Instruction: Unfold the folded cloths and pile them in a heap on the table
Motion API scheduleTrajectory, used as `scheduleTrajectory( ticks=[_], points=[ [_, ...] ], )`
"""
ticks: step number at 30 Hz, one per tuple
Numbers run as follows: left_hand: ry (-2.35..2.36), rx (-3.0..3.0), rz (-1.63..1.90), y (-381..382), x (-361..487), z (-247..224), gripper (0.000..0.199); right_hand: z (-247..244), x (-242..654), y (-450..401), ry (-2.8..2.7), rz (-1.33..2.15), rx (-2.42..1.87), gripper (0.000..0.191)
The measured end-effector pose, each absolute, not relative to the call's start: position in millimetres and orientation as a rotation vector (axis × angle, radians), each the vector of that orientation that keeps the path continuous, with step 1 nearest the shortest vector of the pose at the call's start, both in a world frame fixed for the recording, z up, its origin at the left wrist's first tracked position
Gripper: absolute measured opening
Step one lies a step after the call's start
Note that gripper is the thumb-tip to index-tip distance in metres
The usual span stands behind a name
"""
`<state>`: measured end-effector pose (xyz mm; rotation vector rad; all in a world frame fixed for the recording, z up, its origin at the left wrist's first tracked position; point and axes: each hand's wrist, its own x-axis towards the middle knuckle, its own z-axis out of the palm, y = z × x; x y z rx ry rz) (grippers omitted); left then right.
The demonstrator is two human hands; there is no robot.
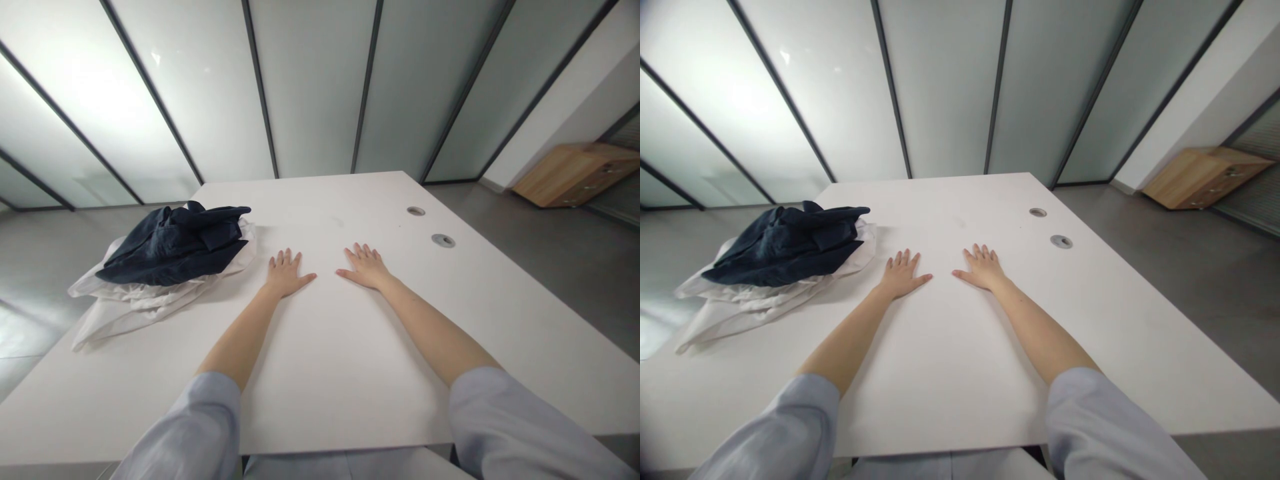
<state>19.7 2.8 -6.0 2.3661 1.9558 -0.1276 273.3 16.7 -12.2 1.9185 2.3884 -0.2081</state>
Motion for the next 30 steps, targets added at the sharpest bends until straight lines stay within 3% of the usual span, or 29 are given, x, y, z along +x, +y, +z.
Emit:
scheduleTrajectory(
  ticks=[30],
  points=[
    [1.948,2.371,-0.111,3.2,18.1,-7.9,0.097,-11.0,272.1,16.4,2.374,-0.225,1.927,0.098]
  ],
)
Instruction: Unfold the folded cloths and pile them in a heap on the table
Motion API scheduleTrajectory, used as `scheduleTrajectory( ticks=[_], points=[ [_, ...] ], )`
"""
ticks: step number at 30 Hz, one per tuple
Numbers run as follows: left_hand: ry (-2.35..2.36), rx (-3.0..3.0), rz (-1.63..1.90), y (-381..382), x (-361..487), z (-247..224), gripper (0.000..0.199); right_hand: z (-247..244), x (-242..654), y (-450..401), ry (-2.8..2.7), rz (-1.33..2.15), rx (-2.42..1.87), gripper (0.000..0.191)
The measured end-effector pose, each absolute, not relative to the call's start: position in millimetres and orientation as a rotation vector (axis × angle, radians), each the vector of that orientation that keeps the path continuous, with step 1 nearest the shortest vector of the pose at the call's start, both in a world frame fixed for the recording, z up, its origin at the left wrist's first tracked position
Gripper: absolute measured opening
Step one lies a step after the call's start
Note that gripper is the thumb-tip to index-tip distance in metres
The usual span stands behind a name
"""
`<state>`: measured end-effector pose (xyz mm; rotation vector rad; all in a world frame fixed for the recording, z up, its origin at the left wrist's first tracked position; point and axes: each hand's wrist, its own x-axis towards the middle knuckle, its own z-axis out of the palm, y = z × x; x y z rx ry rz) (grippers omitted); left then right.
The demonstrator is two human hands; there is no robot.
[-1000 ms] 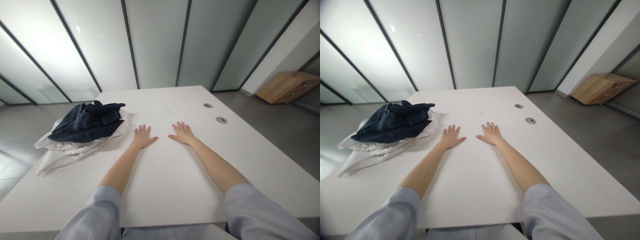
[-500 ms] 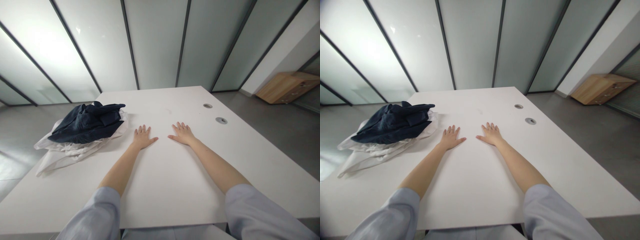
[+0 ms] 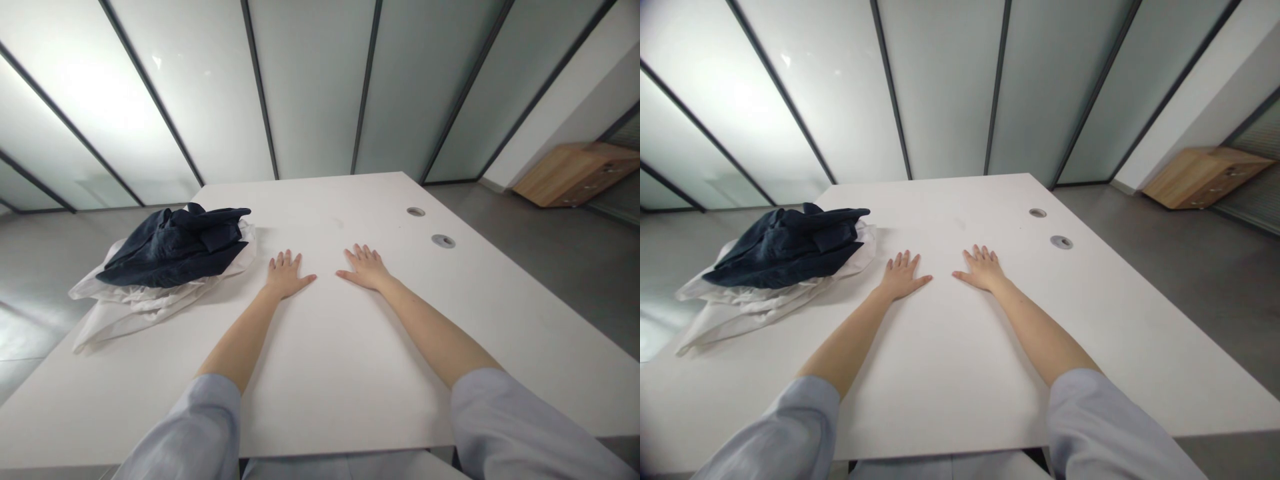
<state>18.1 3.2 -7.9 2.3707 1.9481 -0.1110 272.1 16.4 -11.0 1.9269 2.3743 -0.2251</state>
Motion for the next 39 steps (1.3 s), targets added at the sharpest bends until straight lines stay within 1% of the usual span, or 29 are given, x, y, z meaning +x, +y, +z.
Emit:
scheduleTrajectory(
  ticks=[39],
  points=[
    [1.950,2.361,-0.137,2.3,19.0,-5.1,0.096,-8.6,271.6,15.2,2.364,-0.233,1.927,0.098]
  ],
)
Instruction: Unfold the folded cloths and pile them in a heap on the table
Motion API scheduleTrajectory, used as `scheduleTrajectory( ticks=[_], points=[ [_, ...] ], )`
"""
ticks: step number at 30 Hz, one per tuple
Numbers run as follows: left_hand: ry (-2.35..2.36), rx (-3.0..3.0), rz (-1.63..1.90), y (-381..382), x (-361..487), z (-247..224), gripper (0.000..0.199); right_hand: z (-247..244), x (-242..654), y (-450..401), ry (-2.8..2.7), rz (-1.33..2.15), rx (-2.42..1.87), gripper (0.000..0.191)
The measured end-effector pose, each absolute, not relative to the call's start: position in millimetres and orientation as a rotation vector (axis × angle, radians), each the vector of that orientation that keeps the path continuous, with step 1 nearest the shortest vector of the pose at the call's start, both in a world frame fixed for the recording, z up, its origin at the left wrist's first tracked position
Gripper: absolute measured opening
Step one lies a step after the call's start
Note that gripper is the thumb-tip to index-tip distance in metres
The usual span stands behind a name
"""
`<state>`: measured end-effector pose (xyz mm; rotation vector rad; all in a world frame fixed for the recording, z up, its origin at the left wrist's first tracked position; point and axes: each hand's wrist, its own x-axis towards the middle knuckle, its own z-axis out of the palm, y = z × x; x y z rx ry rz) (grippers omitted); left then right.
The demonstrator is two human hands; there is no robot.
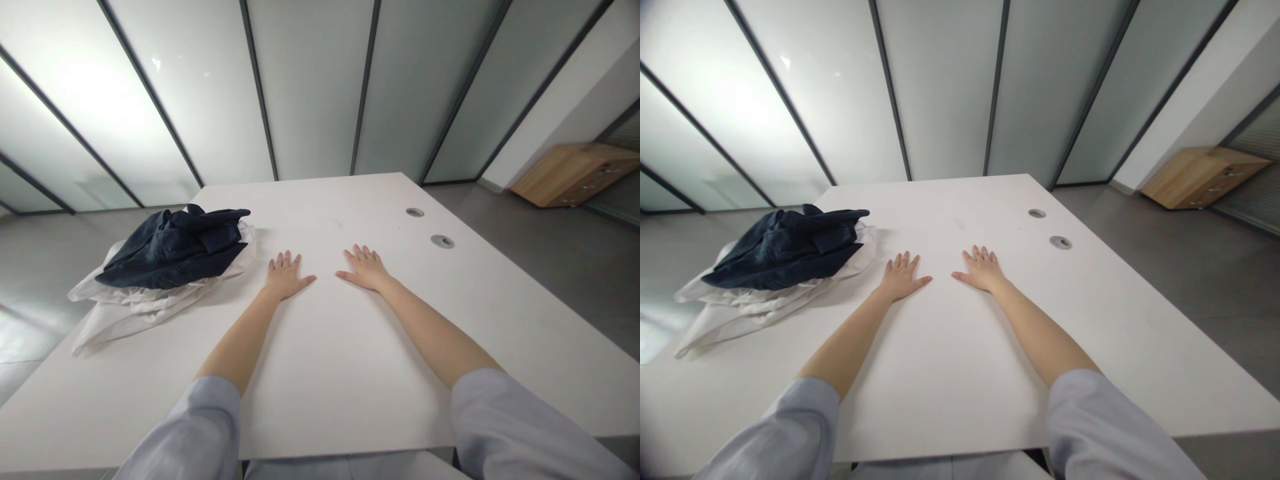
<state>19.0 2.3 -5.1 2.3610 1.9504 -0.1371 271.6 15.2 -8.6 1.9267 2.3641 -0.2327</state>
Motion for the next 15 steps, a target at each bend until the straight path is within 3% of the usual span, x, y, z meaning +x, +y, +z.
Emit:
scheduleTrajectory(
  ticks=[15],
  points=[
    [1.953,2.366,-0.123,3.4,18.4,-8.1,0.096,-14.0,272.9,16.2,2.384,-0.208,1.923,0.098]
  ],
)
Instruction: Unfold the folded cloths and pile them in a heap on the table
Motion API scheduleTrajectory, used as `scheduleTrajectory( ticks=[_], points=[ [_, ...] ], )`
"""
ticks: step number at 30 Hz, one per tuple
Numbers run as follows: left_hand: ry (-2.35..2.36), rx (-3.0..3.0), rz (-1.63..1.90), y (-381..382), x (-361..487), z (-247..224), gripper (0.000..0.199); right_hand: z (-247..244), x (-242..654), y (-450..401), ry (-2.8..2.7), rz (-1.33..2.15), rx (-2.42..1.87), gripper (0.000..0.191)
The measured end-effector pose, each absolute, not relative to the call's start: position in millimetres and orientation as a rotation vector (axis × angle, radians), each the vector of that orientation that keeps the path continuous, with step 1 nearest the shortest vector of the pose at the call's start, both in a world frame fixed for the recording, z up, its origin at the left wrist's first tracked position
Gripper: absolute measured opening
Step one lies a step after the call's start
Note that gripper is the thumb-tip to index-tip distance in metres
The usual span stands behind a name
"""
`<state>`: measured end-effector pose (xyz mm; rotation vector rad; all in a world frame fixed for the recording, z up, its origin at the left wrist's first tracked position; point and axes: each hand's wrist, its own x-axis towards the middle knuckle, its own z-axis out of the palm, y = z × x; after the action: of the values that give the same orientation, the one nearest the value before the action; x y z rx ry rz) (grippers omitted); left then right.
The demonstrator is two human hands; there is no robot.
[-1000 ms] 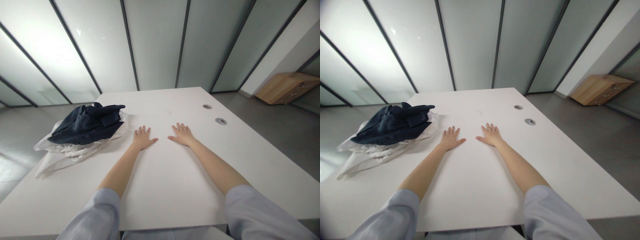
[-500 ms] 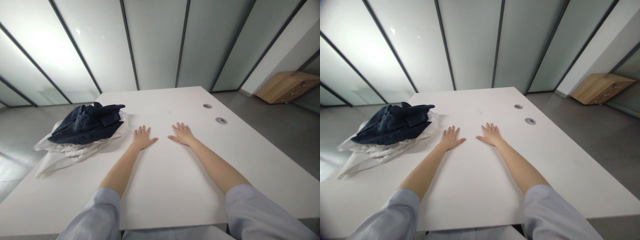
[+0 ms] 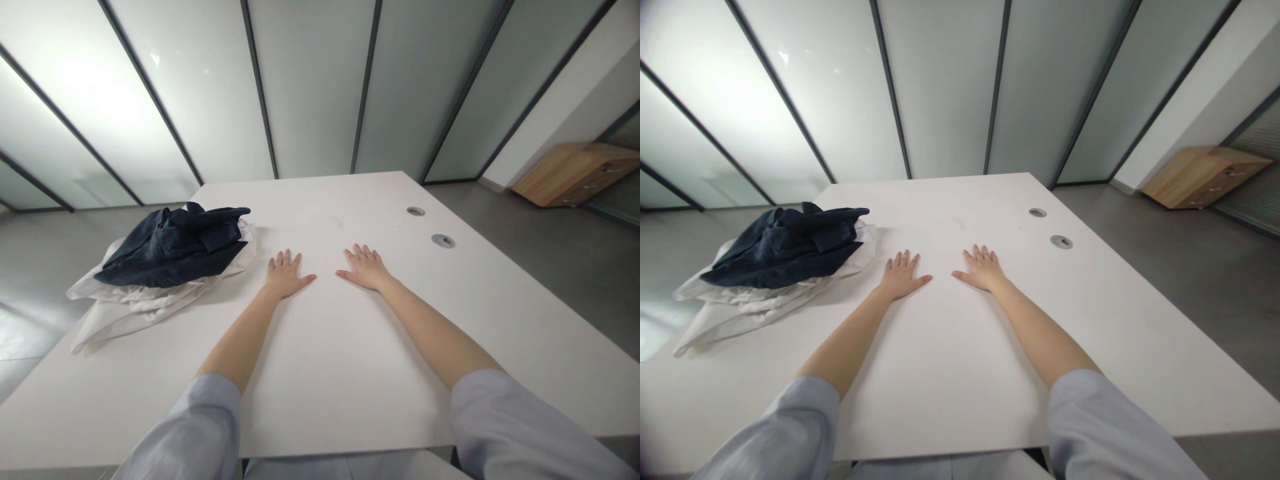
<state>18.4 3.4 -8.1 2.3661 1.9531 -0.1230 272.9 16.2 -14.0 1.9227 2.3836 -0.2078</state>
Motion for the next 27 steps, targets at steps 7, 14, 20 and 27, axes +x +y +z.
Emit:
scheduleTrajectory(
  ticks=[7,14,20,27],
  points=[
    [1.947,2.355,-0.126,3.8,18.5,-7.4,0.097,-14.0,273.1,17.2,2.385,-0.222,1.925,0.099],
    [1.949,2.354,-0.120,3.3,18.7,-6.1,0.097,-12.8,272.9,16.7,2.390,-0.218,1.930,0.099],
    [1.952,2.360,-0.122,3.8,18.3,-6.8,0.098,-14.3,273.2,17.3,2.391,-0.219,1.932,0.099],
    [1.944,2.358,-0.138,4.1,17.7,-7.6,0.098,-15.7,273.1,16.5,2.411,-0.224,1.941,0.098]
  ],
)
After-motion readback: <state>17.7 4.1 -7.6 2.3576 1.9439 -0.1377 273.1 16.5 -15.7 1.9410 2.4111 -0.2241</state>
